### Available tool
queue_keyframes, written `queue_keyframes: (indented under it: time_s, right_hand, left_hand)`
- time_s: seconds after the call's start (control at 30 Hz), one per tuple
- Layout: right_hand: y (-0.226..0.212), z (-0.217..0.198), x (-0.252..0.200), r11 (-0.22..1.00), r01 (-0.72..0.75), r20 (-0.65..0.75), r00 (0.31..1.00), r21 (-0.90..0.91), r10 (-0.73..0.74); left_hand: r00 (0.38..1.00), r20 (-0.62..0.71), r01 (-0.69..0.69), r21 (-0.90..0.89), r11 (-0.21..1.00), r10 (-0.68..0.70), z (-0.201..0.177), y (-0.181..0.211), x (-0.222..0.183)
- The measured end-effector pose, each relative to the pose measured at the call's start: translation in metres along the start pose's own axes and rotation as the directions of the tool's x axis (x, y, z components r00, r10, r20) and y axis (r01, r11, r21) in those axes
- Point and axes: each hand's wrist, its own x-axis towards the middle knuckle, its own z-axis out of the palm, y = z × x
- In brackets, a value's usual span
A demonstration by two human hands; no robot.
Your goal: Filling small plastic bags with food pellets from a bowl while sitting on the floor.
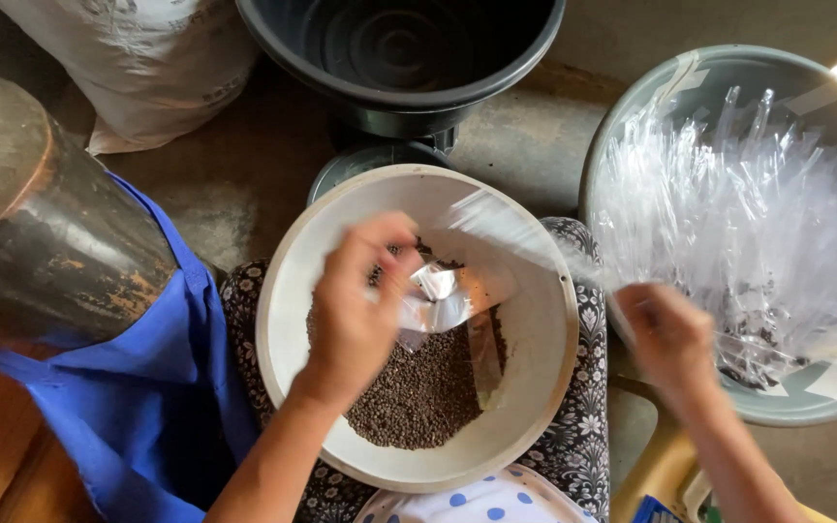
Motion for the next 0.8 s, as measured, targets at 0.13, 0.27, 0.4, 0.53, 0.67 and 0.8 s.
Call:
queue_keyframes:
  time_s: [0.13, 0.27, 0.4, 0.53, 0.67, 0.8]
  right_hand:
    - [0.111, -0.026, -0.007, 0.947, -0.219, -0.114, 0.974, -0.234, 0.197]
    - [0.128, -0.028, -0.010, 0.857, -0.326, -0.113, 0.945, -0.400, 0.306]
    - [0.054, -0.021, 0.006, 0.925, -0.357, -0.051, 0.929, 0.128, 0.366]
    - [-0.074, 0.007, 0.016, 0.661, -0.484, 0.242, 0.871, 0.573, 0.429]
    - [-0.131, 0.055, 0.019, 0.611, -0.415, 0.546, 0.837, 0.674, -0.034]
    - [-0.122, 0.084, 0.039, 0.678, -0.402, 0.687, 0.695, 0.615, -0.212]
  left_hand:
    - [0.887, 0.387, -0.279, 0.016, 0.960, 0.251, 0.046, -0.021, -0.062]
    - [0.680, 0.718, -0.458, 0.254, 0.852, 0.151, 0.078, -0.046, -0.104]
    - [0.877, 0.468, -0.221, 0.184, 0.958, 0.113, 0.085, -0.043, -0.078]
    - [0.979, 0.187, -0.099, 0.101, 0.990, 0.079, 0.063, -0.018, -0.044]
    - [0.987, 0.155, -0.040, -0.060, 0.997, 0.049, 0.014, 0.049, -0.017]
    - [0.987, 0.148, 0.133, -0.488, 0.863, -0.069, -0.039, 0.094, -0.011]
